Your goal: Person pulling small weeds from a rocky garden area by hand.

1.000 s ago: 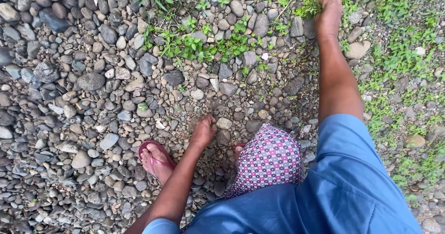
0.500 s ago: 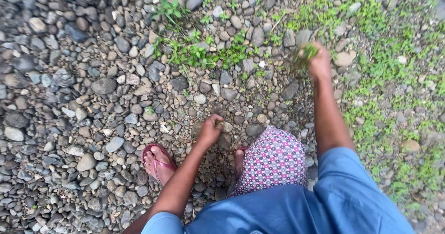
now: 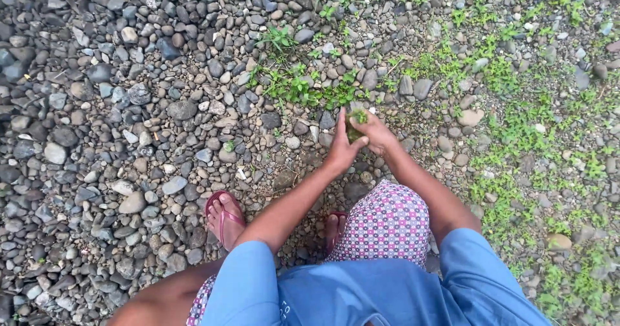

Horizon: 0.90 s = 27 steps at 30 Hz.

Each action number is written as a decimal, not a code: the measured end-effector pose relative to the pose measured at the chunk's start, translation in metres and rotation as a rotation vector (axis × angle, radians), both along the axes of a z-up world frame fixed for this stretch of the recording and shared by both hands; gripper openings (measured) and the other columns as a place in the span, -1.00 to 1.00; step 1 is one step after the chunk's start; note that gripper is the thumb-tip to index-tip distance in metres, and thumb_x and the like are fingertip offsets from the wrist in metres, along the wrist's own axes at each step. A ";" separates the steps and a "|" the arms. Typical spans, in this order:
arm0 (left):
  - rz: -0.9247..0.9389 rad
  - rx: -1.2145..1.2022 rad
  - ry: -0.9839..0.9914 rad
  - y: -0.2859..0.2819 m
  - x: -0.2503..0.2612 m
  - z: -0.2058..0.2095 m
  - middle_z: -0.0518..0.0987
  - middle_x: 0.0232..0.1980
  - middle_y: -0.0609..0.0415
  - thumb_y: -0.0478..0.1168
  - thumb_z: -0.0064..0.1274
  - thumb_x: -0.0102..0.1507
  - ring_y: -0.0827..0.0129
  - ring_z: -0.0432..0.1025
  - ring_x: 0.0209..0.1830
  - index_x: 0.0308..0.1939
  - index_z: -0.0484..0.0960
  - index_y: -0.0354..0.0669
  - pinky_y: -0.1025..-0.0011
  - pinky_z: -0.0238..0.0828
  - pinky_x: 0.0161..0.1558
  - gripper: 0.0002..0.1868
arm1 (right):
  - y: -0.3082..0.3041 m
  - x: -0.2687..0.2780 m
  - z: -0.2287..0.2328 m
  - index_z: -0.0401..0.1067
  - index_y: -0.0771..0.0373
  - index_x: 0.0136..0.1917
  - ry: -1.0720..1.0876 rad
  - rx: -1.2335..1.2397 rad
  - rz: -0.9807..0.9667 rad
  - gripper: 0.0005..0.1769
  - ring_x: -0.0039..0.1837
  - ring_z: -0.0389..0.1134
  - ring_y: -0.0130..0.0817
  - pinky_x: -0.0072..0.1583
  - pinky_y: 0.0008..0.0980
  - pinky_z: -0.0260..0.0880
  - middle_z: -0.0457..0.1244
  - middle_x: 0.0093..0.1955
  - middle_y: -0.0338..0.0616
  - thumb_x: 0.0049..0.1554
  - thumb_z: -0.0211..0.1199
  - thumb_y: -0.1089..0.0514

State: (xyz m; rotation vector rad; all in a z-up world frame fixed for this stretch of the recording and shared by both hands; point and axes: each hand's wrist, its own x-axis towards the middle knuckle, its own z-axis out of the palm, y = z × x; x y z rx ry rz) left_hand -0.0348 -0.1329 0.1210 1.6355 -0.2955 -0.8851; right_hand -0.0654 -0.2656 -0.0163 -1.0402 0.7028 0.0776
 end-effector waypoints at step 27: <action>0.974 0.850 0.200 0.454 -0.077 -0.099 0.51 -0.09 -0.08 -0.11 0.07 0.11 -0.02 0.43 -0.08 0.05 0.46 -0.01 0.17 0.44 -0.14 -0.58 | 0.124 0.093 0.100 0.35 0.16 0.17 0.046 -0.775 1.162 -0.59 0.01 0.33 -0.01 -0.01 -0.13 0.37 0.26 0.03 0.16 0.02 0.18 0.25</action>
